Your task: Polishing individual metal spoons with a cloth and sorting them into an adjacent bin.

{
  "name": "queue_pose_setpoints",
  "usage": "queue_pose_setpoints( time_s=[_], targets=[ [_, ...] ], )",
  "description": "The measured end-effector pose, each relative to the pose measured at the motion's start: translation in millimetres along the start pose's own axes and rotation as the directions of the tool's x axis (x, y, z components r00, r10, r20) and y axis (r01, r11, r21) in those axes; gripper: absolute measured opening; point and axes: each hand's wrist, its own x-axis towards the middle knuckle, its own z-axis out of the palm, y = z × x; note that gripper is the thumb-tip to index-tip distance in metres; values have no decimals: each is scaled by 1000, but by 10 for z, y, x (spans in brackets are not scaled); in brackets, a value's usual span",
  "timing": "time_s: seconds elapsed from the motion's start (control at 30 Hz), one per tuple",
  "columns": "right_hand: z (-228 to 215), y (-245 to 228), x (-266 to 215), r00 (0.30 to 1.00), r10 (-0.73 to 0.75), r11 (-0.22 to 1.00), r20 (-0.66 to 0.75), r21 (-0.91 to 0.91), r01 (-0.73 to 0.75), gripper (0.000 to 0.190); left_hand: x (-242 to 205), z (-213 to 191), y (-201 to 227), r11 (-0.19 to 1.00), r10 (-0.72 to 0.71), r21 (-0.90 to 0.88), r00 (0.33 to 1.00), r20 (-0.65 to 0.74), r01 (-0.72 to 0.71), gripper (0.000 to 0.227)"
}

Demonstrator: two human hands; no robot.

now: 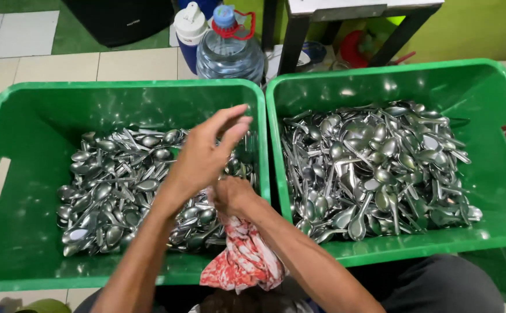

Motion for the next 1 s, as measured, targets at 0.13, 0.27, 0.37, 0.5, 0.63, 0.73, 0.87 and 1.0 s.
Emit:
queue_pose_setpoints(
  time_s=[0.13,0.27,0.37,0.5,0.63,0.73,0.87,1.0],
  targets=[
    [92,24,83,994,29,999,105,-41,-25,35,-189,-489,-1041,957,-115,266,993,-31,119,31],
    [188,58,142,983,19,996,184,-88,-3,39,-642,-889,-2533,553,-632,589,758,-164,589,28],
    [121,10,83,976,34,996,216,-89,-15,40,-851,-994,-3429,355,-724,693,653,-221,628,25],
    [2,-32,89,965,54,995,258,-93,-31,41,-677,-1008,-3824,210,-689,827,680,-253,521,30],
    [4,-27,101,959,92,993,266,-101,-68,37,-383,-835,-3863,234,-648,858,731,-214,458,32],
    [64,4,121,965,52,997,258,-62,-37,41,-354,-612,-3800,192,-691,927,715,-104,321,34],
    [-1,-42,64,960,51,998,274,-35,-44,41,-511,-502,-3848,-91,-634,996,772,-40,-23,38],
    [34,-7,116,967,45,999,251,-41,-36,42,-498,-633,-3759,-104,-610,984,791,52,-145,37]
  ],
)
